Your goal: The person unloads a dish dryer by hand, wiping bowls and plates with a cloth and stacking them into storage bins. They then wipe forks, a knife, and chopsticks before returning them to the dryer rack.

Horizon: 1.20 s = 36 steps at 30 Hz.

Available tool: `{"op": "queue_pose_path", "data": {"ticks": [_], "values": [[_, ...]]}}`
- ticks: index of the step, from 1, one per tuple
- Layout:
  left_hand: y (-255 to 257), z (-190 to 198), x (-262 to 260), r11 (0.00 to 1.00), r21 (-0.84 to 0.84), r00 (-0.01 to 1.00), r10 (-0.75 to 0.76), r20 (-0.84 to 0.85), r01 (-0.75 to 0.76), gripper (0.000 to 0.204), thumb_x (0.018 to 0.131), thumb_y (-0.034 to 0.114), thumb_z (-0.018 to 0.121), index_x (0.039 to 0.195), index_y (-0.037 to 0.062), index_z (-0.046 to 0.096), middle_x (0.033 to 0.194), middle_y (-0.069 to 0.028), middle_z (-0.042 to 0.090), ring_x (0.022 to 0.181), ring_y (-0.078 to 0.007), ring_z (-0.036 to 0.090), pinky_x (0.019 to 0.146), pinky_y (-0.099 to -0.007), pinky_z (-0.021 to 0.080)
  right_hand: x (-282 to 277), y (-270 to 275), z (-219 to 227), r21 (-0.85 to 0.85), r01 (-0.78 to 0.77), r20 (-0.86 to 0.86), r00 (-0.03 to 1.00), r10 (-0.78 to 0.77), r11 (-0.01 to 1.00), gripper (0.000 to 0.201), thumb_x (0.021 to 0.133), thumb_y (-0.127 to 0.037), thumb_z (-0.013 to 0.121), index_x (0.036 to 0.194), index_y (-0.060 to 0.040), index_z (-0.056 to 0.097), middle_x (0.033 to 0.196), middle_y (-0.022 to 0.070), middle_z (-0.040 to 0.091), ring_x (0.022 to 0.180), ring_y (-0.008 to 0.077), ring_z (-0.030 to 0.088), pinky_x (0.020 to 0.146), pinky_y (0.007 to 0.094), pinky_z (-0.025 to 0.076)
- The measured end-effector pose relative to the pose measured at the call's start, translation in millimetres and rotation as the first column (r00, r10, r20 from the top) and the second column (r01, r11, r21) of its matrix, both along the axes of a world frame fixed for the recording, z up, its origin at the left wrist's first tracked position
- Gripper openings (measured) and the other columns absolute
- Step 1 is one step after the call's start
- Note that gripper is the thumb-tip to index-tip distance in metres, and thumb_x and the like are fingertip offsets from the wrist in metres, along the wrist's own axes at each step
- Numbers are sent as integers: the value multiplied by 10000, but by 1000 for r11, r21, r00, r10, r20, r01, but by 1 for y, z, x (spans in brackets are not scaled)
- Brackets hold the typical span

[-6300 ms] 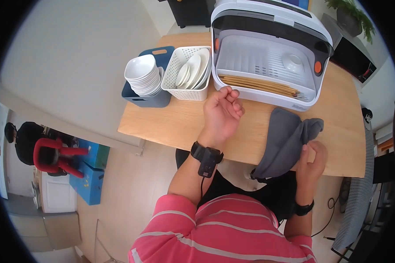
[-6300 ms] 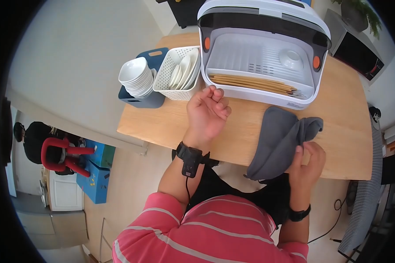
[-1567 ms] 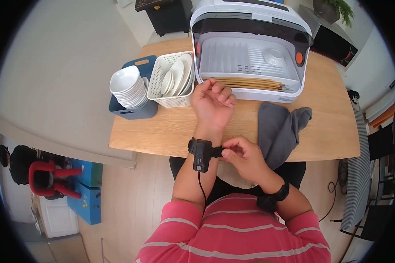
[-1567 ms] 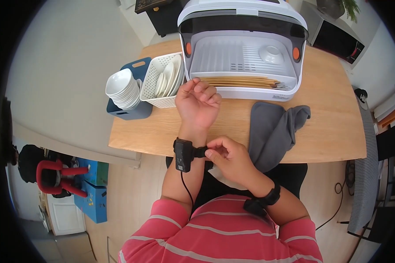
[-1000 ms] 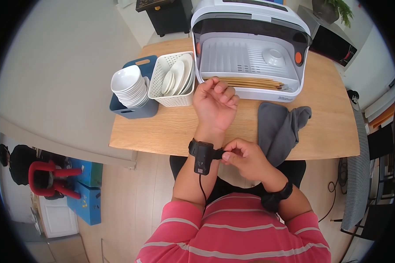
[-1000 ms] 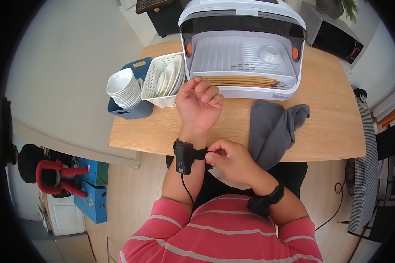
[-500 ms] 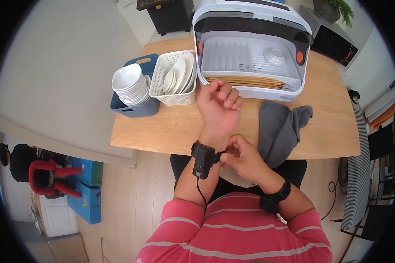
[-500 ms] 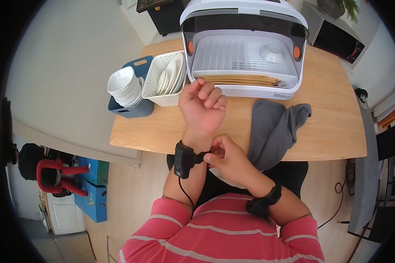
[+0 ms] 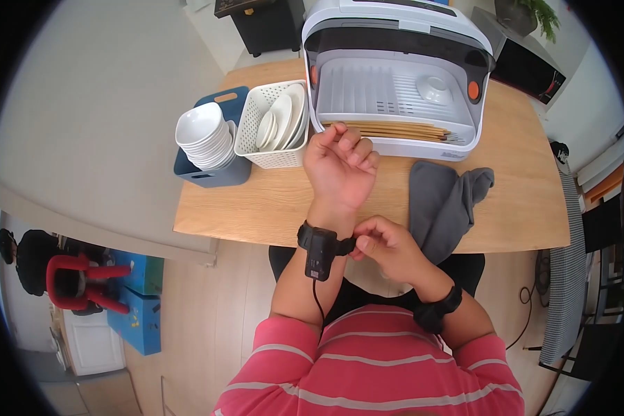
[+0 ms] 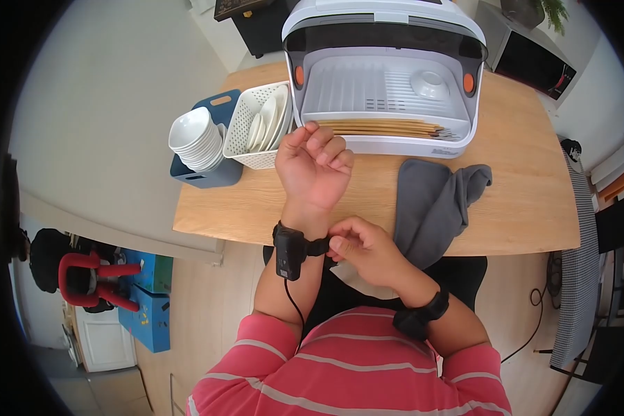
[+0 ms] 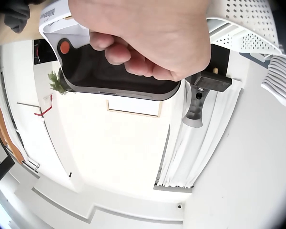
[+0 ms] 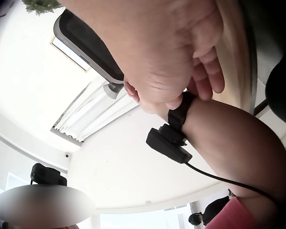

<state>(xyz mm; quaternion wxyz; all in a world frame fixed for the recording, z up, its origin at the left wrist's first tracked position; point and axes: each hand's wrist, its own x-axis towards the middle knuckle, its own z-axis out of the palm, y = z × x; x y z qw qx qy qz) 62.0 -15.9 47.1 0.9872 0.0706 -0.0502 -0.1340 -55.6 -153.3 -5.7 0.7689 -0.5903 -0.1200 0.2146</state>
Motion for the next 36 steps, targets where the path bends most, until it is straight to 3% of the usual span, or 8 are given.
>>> {"op": "queue_pose_path", "data": {"ticks": [9,11,15,21,27,30,32,36], "values": [[2,-2,-13,981,181,995,58,80,-72,104,967,202,590,958,112,640,722,14,547,614,-127,465,596,-303,386,4,-33,13,-64,294,55,955,-290,954,244,1085,-257,557,1107,-22,619,956,55,689,795,132,668,734,280,561],[-9,-10,-24,478,774,898,78,433,-415,67,997,143,587,1011,89,625,787,-6,604,667,-118,514,636,-296,432,25,-55,33,82,476,106,870,-482,876,275,1085,-319,553,1078,-54,621,934,48,685,718,119,636,657,264,520],[-33,-26,-68,581,808,916,-266,300,-96,122,1008,103,598,1117,60,631,880,-26,648,789,-123,618,701,-270,483,71,-109,83,711,554,-265,781,-565,433,354,1074,-447,518,995,-116,615,772,12,582,623,151,505,601,299,417],[-83,-34,-113,547,811,806,-565,175,208,337,952,29,679,1280,26,603,1126,-67,645,1026,-175,694,826,-283,543,90,-116,92,823,484,-305,819,-486,298,398,1077,-459,479,925,-109,594,740,-16,493,634,127,442,595,290,375],[-86,-19,-109,285,725,532,-523,666,-627,416,915,0,724,1302,10,574,1236,-80,613,1063,-175,676,865,-306,552,93,-123,80,828,525,-408,806,-430,198,446,1075,-499,461,896,-109,587,715,-13,502,599,125,434,566,295,379],[-92,-16,-106,289,816,656,-489,575,-500,424,941,8,697,1341,-4,561,1298,-78,604,1097,-169,655,917,-315,537,87,-126,86,909,410,-369,876,-311,73,460,1080,-505,439,902,-105,580,703,-24,494,586,115,434,543,281,373],[-98,-29,-103,679,696,797,-544,262,235,427,974,27,653,1386,-11,548,1345,-80,610,1136,-157,634,978,-317,511,78,-118,95,945,316,-292,932,-217,86,462,1081,-506,437,927,-98,587,702,-26,495,578,113,430,535,274,369],[-83,-46,-89,487,770,616,-772,159,412,414,1003,35,599,1415,13,574,1242,-60,674,1142,-144,635,1003,-305,497,46,-84,111,931,55,-41,998,-48,360,472,1071,-523,460,1003,-84,620,720,-13,546,581,120,483,530,276,402]]}}
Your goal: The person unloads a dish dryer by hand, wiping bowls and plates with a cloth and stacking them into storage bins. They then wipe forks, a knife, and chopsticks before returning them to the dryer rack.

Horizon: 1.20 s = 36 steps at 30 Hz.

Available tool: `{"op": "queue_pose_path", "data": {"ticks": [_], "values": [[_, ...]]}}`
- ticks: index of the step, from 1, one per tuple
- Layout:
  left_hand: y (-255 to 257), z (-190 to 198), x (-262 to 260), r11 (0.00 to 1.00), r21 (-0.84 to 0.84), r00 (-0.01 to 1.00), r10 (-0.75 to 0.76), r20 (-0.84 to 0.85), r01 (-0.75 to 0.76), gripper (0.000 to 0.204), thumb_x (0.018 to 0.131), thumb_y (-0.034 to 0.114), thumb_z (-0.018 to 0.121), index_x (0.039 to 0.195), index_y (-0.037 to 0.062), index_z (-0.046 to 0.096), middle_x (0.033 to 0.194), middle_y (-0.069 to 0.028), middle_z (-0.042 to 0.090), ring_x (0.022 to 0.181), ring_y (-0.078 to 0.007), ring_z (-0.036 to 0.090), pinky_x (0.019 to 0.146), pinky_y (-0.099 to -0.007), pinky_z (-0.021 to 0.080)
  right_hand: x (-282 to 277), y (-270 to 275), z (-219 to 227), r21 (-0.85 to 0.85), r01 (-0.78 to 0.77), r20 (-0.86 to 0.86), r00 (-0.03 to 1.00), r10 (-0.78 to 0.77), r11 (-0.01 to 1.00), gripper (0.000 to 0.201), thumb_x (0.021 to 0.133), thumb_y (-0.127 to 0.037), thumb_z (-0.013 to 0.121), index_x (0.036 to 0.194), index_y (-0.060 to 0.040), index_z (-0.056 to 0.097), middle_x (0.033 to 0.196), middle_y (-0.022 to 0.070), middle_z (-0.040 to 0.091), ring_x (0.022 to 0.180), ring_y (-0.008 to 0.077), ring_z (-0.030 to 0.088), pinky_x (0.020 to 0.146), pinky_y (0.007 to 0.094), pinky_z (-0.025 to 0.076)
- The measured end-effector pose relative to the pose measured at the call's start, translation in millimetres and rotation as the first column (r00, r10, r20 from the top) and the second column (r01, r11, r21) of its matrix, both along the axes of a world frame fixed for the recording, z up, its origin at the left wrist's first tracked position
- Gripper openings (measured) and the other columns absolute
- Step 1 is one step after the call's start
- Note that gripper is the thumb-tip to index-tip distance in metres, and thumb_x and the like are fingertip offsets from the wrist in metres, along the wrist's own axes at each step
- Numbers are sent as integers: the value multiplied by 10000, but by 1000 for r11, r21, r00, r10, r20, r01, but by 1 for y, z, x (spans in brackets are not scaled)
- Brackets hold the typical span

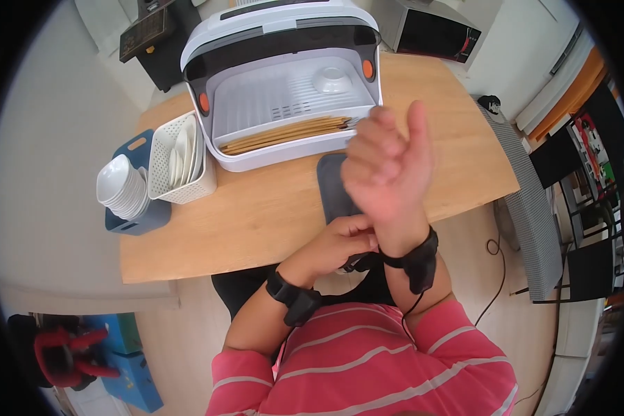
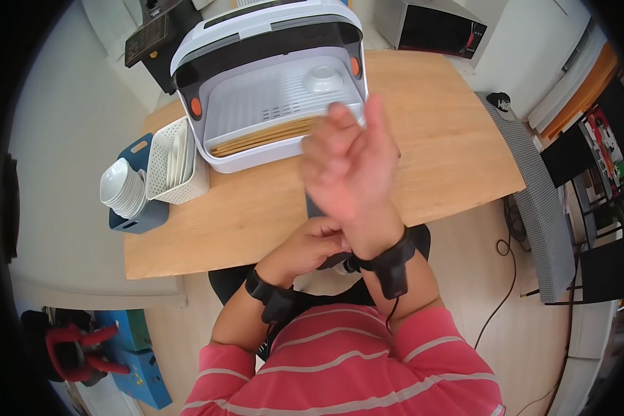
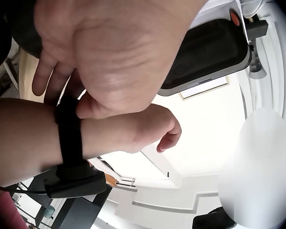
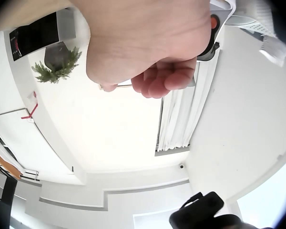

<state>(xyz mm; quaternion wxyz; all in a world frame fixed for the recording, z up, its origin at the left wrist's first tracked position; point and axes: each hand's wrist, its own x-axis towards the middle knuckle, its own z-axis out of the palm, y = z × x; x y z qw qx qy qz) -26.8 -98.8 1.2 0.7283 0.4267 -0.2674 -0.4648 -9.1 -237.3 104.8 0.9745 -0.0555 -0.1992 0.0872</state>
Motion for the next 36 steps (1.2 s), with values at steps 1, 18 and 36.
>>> {"op": "queue_pose_path", "data": {"ticks": [1,18,36], "values": [[6,0,1,1000,1,1000,-11,0,11,414,1003,35,599,1415,13,574,1242,-60,674,1142,-144,635,1003,-305,497,-8,13,-2,-198,67,70,996,-54,978,414,1080,-455,477,1017,-70,617,731,-2,539,592,133,495,534,291,416],[16,55,-6,981,-25,951,-179,254,192,381,984,-14,631,1363,13,604,1345,-126,651,1205,-190,626,1051,-356,496,-88,70,23,157,912,973,-208,98,380,179,886,-211,666,819,-51,622,730,30,594,631,209,582,553,357,440],[-33,68,-17,953,-108,957,-271,108,282,280,1018,186,684,1239,15,661,1056,-10,671,987,-80,610,872,-260,508,-118,-45,101,22,-256,763,629,149,966,189,939,-88,608,881,91,595,660,250,607,528,323,620,406,433,498]]}}
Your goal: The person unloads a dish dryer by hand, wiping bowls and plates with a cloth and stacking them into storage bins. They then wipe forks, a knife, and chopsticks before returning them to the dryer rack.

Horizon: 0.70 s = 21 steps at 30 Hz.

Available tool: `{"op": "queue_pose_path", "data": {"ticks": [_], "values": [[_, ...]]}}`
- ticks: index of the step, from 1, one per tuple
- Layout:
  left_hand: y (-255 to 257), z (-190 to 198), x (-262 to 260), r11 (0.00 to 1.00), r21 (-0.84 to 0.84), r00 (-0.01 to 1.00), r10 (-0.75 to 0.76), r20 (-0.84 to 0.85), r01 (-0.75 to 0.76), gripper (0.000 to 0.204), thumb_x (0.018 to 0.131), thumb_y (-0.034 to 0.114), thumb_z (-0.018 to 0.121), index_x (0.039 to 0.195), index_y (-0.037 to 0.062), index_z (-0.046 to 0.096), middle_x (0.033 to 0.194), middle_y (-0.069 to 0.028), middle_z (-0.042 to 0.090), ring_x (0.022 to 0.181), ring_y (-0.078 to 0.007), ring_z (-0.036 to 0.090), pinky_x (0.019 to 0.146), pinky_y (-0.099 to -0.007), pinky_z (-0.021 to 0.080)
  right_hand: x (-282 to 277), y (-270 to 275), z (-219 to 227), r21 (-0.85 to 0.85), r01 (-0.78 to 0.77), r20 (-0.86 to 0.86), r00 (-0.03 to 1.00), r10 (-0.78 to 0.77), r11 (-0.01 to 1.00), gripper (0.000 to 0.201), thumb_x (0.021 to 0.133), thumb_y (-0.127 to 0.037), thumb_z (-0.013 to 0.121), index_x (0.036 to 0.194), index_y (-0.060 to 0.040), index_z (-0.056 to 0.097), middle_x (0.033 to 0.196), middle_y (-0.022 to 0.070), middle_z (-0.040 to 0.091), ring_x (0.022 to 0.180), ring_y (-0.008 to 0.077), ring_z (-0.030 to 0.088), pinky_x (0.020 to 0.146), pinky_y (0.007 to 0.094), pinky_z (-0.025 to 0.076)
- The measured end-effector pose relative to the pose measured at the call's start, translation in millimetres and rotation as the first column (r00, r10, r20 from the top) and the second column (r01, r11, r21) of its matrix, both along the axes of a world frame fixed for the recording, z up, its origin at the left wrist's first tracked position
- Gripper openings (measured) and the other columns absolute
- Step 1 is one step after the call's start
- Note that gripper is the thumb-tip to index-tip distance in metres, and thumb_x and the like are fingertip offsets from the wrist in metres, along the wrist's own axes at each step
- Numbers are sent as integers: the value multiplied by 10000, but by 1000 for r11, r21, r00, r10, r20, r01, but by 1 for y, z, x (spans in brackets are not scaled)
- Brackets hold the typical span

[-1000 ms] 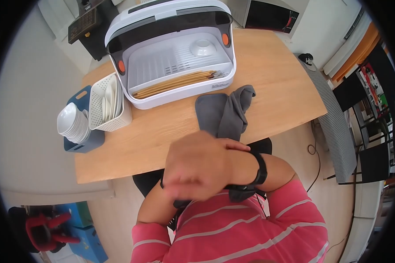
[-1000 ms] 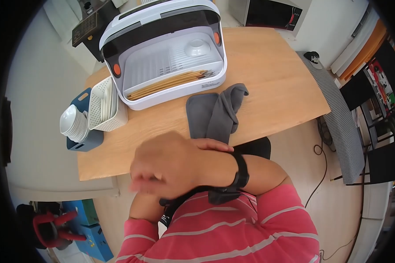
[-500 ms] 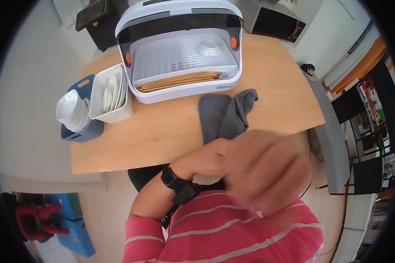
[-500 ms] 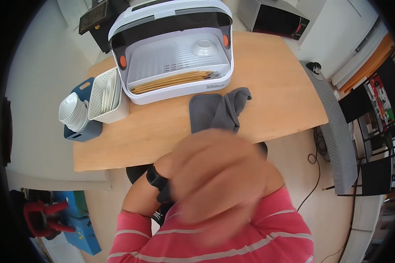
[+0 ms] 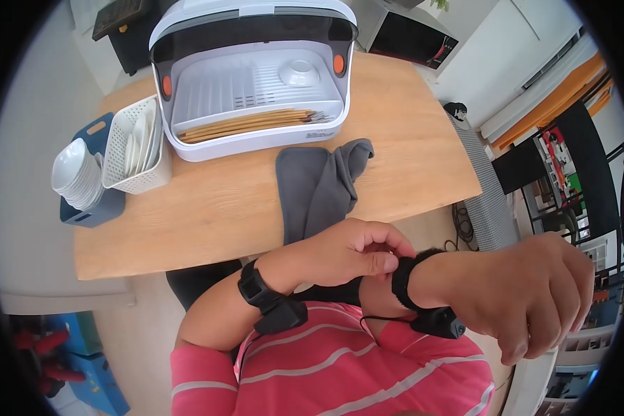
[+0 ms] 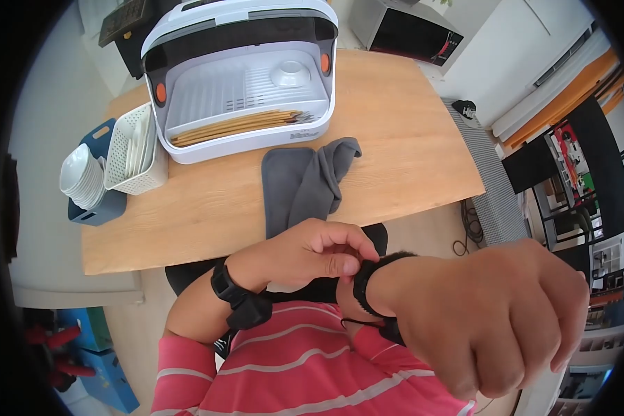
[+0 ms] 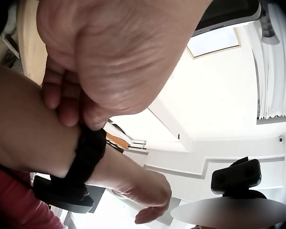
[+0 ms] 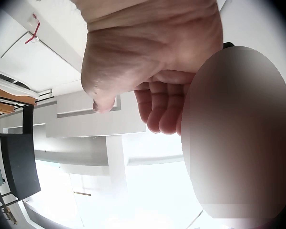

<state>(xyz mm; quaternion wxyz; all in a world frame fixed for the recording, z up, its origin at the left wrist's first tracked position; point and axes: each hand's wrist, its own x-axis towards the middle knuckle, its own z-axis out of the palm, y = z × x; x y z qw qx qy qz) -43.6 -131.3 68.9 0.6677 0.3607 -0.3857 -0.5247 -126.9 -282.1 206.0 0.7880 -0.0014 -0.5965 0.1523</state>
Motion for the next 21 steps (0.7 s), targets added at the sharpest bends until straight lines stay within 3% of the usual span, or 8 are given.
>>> {"op": "queue_pose_path", "data": {"ticks": [4,6,8,12,14,18,20,21], "values": [[2,-11,0,1000,-10,1000,3,28,-3,265,1014,186,691,1209,16,633,1105,-10,646,992,-83,609,871,-256,513,10,10,-6,3,33,-25,999,-33,999,181,940,-84,614,875,85,603,667,248,615,535,317,621,407,421,509],[3,-18,1,1000,-4,1000,10,15,-10,261,1011,184,695,1201,19,623,1129,-11,635,1005,-84,604,882,-256,510,22,18,-9,123,205,-46,979,-200,971,123,924,-44,628,885,71,611,673,239,619,536,302,619,407,402,518],[3,-23,3,997,3,987,80,140,-81,246,1004,166,704,1184,25,614,1172,-13,614,1046,-85,591,919,-256,501,31,22,-11,132,147,-55,988,-141,980,62,896,1,647,903,53,613,677,216,626,522,276,616,410,381,532],[5,-26,1,994,9,994,111,24,-111,227,1000,145,706,1177,32,620,1190,-16,611,1085,-82,574,946,-256,490,44,19,-18,52,334,-127,937,-325,941,80,891,-55,646,876,18,616,674,167,647,498,243,616,411,378,556],[3,-25,-2,971,-46,970,238,48,-236,228,997,144,703,1166,9,630,1026,-14,659,965,-80,605,859,-267,516,50,12,-19,-66,381,-101,917,-386,922,114,893,-107,640,893,5,620,683,156,654,489,234,613,411,377,563],[4,-27,6,962,-8,956,274,110,-274,263,1007,149,692,1210,-4,628,1061,-21,673,973,-78,609,865,-261,514,66,6,-28,-203,607,-57,776,-628,769,314,1004,-333,614,944,-26,634,707,113,640,542,204,621,445,353,580],[7,-25,10,957,119,961,253,110,-266,315,1010,90,653,1306,-10,611,1151,-61,688,1031,-109,625,921,-281,511,78,5,-36,-212,634,30,765,-644,743,396,1052,-416,558,994,-32,638,739,106,632,585,205,601,498,335,561],[7,-23,10,953,123,957,263,125,-278,315,1010,90,653,1306,-10,611,1151,-61,688,1031,-109,625,921,-281,511,84,7,-43,-226,741,22,653,-757,632,446,1067,-470,504,1061,-40,624,789,109,634,651,207,608,546,334,546]]}}
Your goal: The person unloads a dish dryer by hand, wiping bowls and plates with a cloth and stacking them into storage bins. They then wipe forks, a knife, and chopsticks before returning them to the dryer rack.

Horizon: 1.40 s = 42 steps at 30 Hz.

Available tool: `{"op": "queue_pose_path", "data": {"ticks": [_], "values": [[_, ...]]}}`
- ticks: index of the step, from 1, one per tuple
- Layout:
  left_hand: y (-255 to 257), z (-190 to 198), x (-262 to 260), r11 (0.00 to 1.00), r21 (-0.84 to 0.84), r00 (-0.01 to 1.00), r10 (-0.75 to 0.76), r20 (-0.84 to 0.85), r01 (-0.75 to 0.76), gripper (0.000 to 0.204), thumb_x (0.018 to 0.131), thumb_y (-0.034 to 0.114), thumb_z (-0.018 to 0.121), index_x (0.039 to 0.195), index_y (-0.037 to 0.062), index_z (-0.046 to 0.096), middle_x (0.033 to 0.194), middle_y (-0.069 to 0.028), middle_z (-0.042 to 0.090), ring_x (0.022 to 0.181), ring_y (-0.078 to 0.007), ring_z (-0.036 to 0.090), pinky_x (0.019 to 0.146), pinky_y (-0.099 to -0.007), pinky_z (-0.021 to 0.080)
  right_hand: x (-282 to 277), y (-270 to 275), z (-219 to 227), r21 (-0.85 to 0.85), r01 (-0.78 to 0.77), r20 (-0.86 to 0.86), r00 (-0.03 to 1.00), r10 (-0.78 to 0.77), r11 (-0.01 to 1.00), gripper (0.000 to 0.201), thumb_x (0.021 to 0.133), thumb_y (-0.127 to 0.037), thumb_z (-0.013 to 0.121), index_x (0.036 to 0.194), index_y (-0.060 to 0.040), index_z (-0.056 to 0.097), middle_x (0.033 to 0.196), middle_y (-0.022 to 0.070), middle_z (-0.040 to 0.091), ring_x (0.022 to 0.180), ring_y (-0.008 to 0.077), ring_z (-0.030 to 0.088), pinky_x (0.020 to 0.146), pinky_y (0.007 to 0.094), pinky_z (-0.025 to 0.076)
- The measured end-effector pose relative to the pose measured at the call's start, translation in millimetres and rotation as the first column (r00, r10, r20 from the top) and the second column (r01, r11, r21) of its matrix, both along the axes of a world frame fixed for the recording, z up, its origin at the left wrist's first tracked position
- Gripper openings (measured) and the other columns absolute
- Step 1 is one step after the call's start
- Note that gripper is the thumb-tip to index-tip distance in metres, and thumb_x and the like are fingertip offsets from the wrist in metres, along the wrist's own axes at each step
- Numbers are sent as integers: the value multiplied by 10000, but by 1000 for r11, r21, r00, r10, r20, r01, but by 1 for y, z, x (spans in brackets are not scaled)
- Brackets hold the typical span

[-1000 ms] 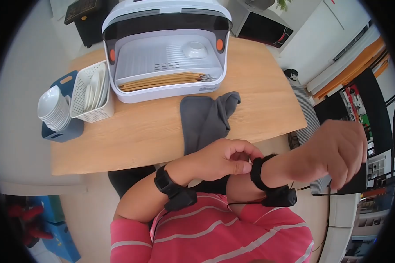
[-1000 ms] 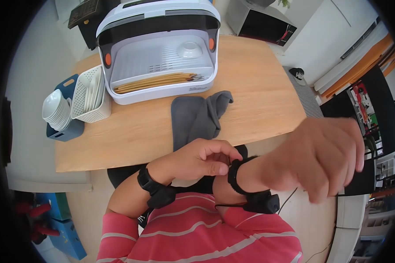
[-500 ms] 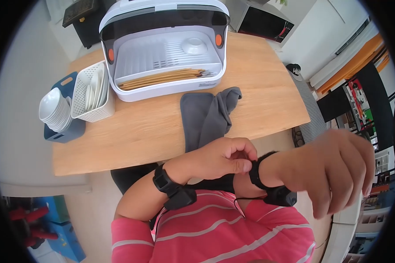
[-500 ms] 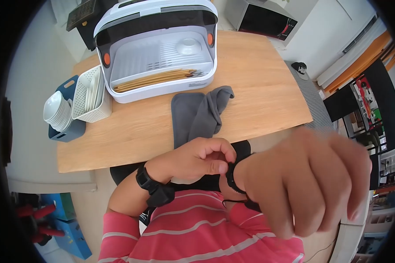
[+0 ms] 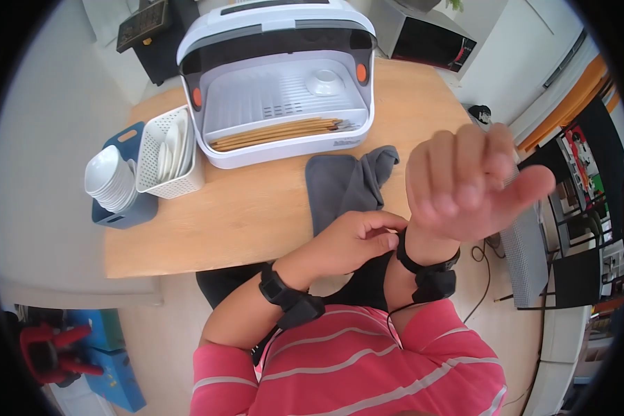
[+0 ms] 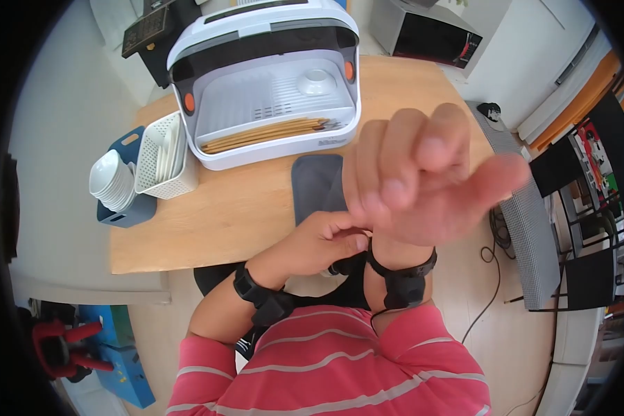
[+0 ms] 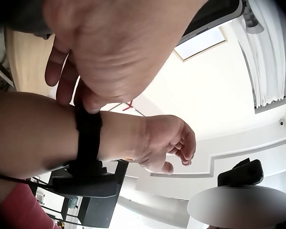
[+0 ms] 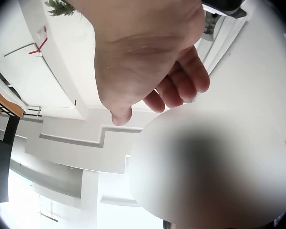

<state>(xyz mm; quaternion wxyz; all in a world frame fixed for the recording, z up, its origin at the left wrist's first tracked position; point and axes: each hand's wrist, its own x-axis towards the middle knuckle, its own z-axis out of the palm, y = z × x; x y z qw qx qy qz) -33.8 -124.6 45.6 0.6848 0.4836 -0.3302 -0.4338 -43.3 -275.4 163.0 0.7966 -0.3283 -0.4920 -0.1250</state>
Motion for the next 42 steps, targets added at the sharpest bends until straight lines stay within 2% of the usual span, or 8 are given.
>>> {"op": "queue_pose_path", "data": {"ticks": [6,13,16,20,22,25,41,42], "values": [[9,-1,-4,998,-35,987,64,147,-60,700,911,-78,582,1569,24,366,1368,-129,621,1279,-199,583,1066,-345,467,38,16,-42,-128,757,-134,627,-768,641,411,1103,-376,490,990,-5,624,737,94,621,608,144,559,572,268,456],[13,-12,-7,993,46,973,99,211,-111,825,845,-55,719,1575,40,346,1290,-104,633,1164,-192,635,989,-333,505,60,40,-57,-397,850,-162,306,-938,346,358,1046,-303,634,854,-3,674,649,12,614,598,69,543,544,247,417],[14,-22,-12,933,33,842,306,444,-357,730,827,-31,758,1481,28,439,1234,-132,646,1074,-219,665,928,-331,528,71,38,-60,-513,824,-101,219,-971,239,349,1025,-316,666,847,-18,698,606,15,593,568,77,542,518,268,411],[33,-37,-5,713,-271,378,608,698,-647,451,802,-58,713,1223,22,571,1129,-157,662,979,-255,674,855,-353,552,83,38,-59,-553,828,-22,102,-995,97,334,998,-315,690,825,-29,690,580,59,592,518,155,567,496,325,424],[42,-31,-3,569,-475,107,709,697,-671,323,794,-26,721,1098,49,644,1084,-123,669,926,-263,664,831,-388,539,86,39,-61,-538,811,322,-55,-945,-231,326,973,-322,692,796,-48,675,621,104,641,532,266,617,500,389,455],[36,18,-19,689,-456,-85,501,861,-563,343,757,96,798,1076,70,674,1074,-102,670,937,-304,647,831,-429,502,95,48,-64,-566,746,477,-53,-878,-352,324,964,-324,670,775,-61,655,680,120,675,580,332,646,505,433,475],[19,9,-12,549,-491,-174,529,831,-677,414,622,137,831,980,88,629,970,-81,651,912,-310,623,856,-431,449,105,53,-91,-465,726,678,-77,-731,-508,298,977,-324,667,824,-68,667,698,83,675,603,270,653,536,404,493],[19,5,-11,548,-490,-174,528,831,-677,414,622,137,831,980,88,629,970,-81,651,912,-310,623,856,-431,449,101,55,-84,-650,712,390,12,-921,-266,321,968,-337,672,820,-52,677,693,93,686,604,284,658,545,405,495]]}}
